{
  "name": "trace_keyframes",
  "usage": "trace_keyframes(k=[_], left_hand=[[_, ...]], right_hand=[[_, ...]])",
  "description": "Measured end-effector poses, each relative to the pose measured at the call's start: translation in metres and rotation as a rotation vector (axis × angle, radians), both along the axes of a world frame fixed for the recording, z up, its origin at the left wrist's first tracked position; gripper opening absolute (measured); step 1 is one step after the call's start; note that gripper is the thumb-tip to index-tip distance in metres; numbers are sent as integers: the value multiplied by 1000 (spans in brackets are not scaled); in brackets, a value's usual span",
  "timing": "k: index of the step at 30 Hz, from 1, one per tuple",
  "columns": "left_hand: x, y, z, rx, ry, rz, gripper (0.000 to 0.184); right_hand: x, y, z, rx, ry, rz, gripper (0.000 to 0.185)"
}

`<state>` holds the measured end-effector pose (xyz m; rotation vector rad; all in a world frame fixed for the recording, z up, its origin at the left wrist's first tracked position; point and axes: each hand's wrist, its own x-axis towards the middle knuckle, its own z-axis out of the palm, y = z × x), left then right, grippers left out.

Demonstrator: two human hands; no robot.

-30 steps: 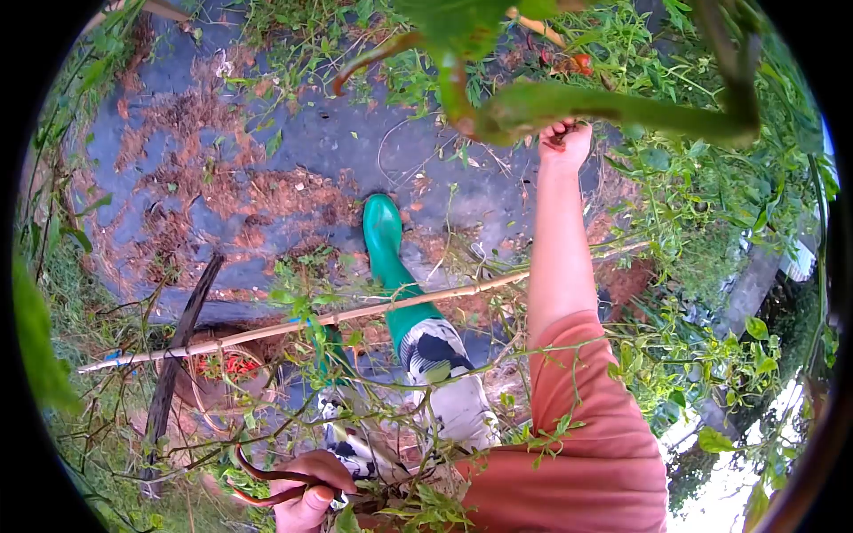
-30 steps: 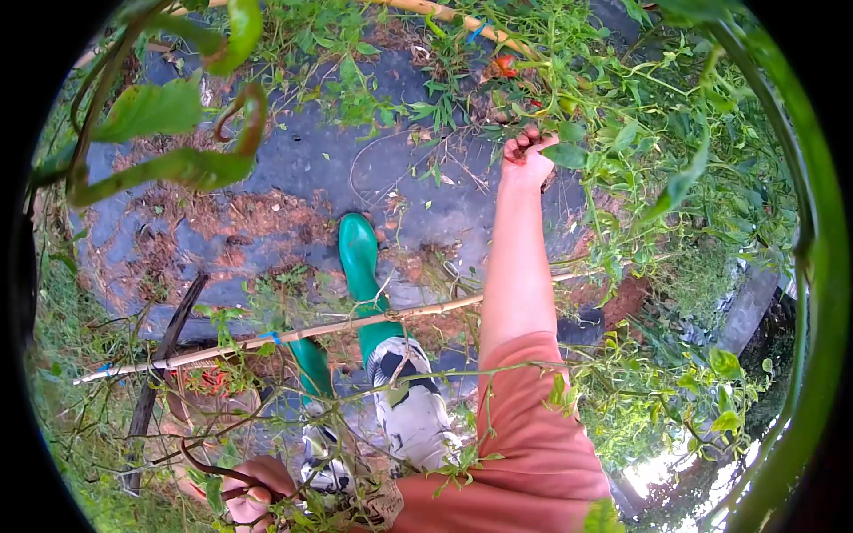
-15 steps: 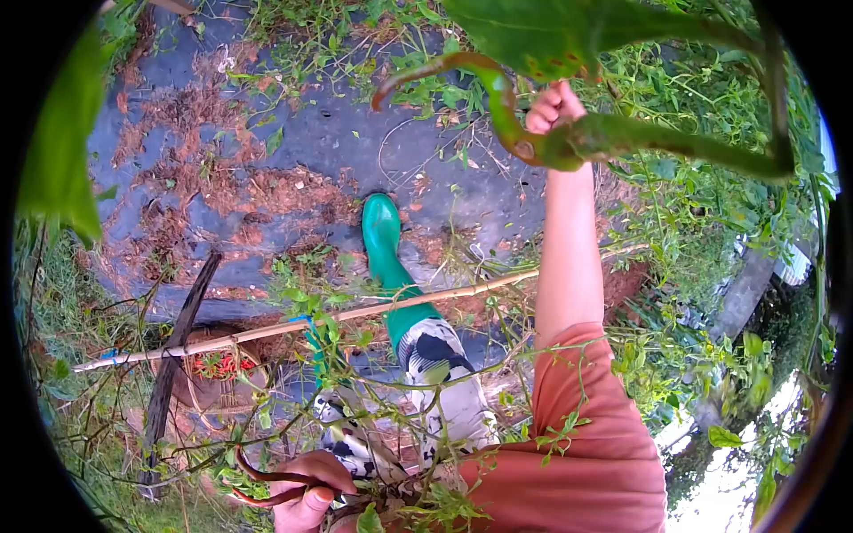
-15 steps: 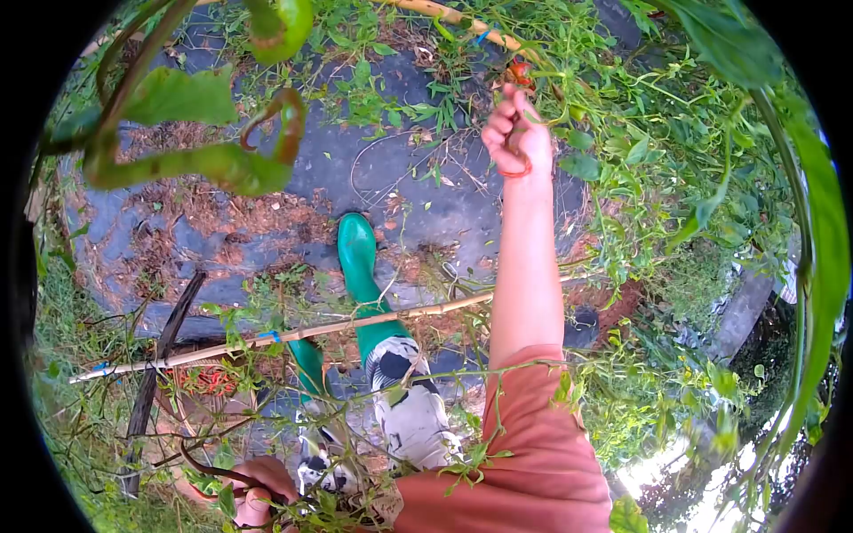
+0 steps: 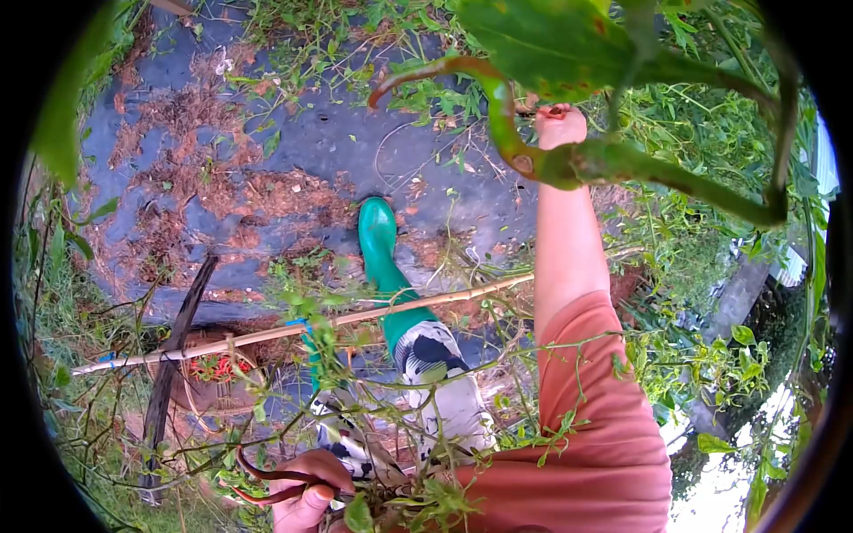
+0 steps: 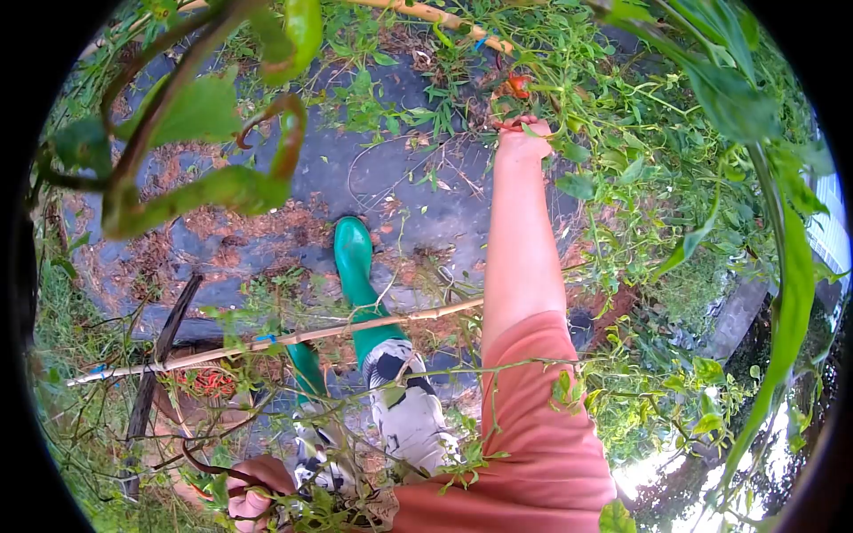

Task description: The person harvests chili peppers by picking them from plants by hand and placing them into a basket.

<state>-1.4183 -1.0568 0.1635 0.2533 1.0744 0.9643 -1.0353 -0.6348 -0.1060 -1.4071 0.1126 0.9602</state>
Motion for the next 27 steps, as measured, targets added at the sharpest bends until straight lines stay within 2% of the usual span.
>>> trace_keyframes(k=[2, 8, 12, 19, 23, 25, 27], left_hand=[[0, -3, -2, 16, 4, 26, 34], [-2, 3, 4, -21, -4, 23, 35], [-3, -6, -1, -19, -34, 24, 37], [-4, -8, -2, -26, -32, 27, 38], [-6, -11, -6, 6, -32, -1, 39], [-6, -10, -4, -11, -12, -21, 38], [-5, -9, -4, -28, 7, -41, 37]], right_hand=[[-12, -5, 23, 22, 80, -46, 18], [6, -16, 17, 44, 137, 29, 13], [7, -20, 22, 82, 163, -16, 16], [0, -27, 27, 192, 281, 209, 11], [-12, -33, 40, 216, 163, 227, 11], [-7, -32, 42, 111, 63, 248, 13], [-6, -31, 43, 78, 76, 213, 14]])
